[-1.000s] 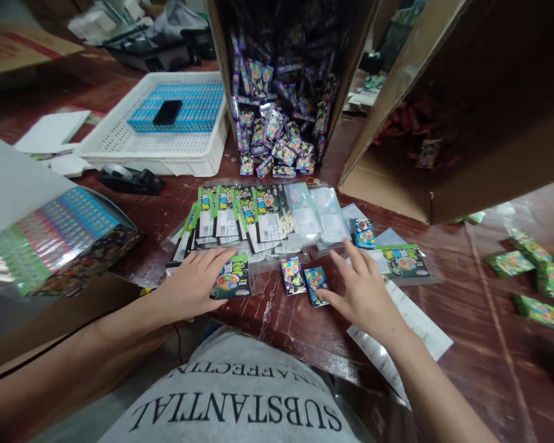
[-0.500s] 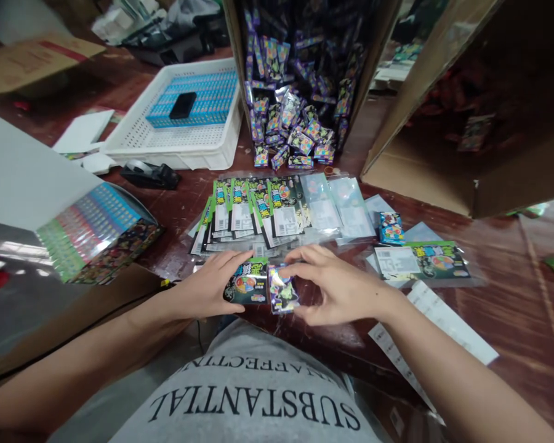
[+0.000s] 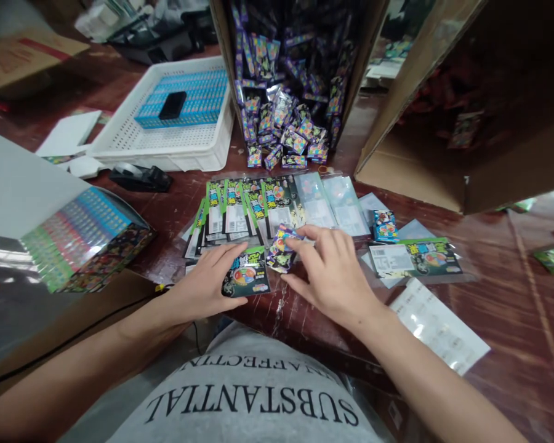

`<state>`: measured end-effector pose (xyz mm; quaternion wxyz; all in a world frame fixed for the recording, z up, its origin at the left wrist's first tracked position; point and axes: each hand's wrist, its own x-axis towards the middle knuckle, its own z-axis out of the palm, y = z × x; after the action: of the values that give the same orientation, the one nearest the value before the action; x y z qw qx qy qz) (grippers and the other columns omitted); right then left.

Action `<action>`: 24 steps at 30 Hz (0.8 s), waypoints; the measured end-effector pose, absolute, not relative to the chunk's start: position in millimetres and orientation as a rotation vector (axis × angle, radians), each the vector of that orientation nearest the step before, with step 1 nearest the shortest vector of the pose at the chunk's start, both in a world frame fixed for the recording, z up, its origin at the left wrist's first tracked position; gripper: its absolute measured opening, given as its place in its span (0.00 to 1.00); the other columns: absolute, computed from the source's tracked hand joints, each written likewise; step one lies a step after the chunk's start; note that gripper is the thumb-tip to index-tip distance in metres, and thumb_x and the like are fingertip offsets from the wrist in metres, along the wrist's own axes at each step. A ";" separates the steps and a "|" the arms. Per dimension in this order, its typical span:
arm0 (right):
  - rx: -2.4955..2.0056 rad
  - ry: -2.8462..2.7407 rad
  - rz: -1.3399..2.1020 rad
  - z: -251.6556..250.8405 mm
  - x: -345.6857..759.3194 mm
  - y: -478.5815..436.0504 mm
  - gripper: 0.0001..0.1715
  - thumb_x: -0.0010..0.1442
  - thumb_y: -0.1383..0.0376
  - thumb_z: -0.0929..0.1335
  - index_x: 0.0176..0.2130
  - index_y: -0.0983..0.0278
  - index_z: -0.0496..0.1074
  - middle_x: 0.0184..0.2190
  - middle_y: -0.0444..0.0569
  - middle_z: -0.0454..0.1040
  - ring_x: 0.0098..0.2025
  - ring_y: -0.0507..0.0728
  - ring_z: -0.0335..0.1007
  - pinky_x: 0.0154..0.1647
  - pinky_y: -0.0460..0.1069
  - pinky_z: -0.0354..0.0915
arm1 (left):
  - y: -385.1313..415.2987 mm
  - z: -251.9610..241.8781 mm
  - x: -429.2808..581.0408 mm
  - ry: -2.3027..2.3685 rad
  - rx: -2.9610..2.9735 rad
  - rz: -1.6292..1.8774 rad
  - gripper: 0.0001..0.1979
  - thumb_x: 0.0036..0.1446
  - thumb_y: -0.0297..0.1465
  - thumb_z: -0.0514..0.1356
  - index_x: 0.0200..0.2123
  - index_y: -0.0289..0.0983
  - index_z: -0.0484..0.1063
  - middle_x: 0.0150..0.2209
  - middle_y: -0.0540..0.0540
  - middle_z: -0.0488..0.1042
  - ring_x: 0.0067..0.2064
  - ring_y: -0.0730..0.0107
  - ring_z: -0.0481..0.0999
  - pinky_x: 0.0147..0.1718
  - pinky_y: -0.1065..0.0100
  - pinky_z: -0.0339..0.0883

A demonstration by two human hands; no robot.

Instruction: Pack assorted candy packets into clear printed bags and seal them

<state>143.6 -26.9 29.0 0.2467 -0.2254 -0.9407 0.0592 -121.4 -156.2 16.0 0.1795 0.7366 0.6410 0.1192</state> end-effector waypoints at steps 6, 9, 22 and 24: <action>-0.509 -2.737 0.424 33.4 148.9 -35.2 0.30 0.60 0.59 0.74 0.57 0.65 0.66 0.55 0.60 0.68 0.55 0.69 0.66 0.56 0.67 0.64 | -154.0 17.3 -124.1 1.834 2.134 0.334 0.51 0.50 0.39 0.70 0.71 0.38 0.47 0.64 0.34 0.63 0.64 0.44 0.63 0.62 0.48 0.59; -0.405 -2.778 0.578 34.1 152.7 -31.0 0.29 0.59 0.59 0.74 0.56 0.63 0.66 0.57 0.59 0.67 0.58 0.68 0.65 0.62 0.70 0.59 | -157.1 15.4 -124.0 1.750 2.153 0.325 0.51 0.50 0.40 0.70 0.71 0.38 0.46 0.64 0.35 0.62 0.64 0.45 0.63 0.62 0.48 0.58; -0.195 -2.814 1.051 49.8 156.1 -8.3 0.35 0.57 0.51 0.75 0.59 0.57 0.66 0.60 0.54 0.69 0.62 0.65 0.67 0.71 0.72 0.47 | -159.5 27.0 -134.6 1.669 2.120 0.316 0.50 0.51 0.41 0.70 0.71 0.40 0.48 0.66 0.34 0.60 0.66 0.44 0.61 0.64 0.46 0.56; -0.179 -2.818 1.018 50.2 151.2 -5.5 0.34 0.57 0.51 0.75 0.59 0.58 0.67 0.60 0.55 0.69 0.62 0.65 0.68 0.71 0.73 0.44 | -160.3 27.6 -132.9 1.602 2.149 0.309 0.50 0.52 0.41 0.69 0.71 0.41 0.48 0.66 0.35 0.61 0.66 0.45 0.61 0.64 0.47 0.56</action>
<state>151.2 -5.5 50.2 0.0699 -0.0596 -0.9365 0.3384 -132.9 -160.3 27.6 0.2199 0.7769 0.5793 0.1117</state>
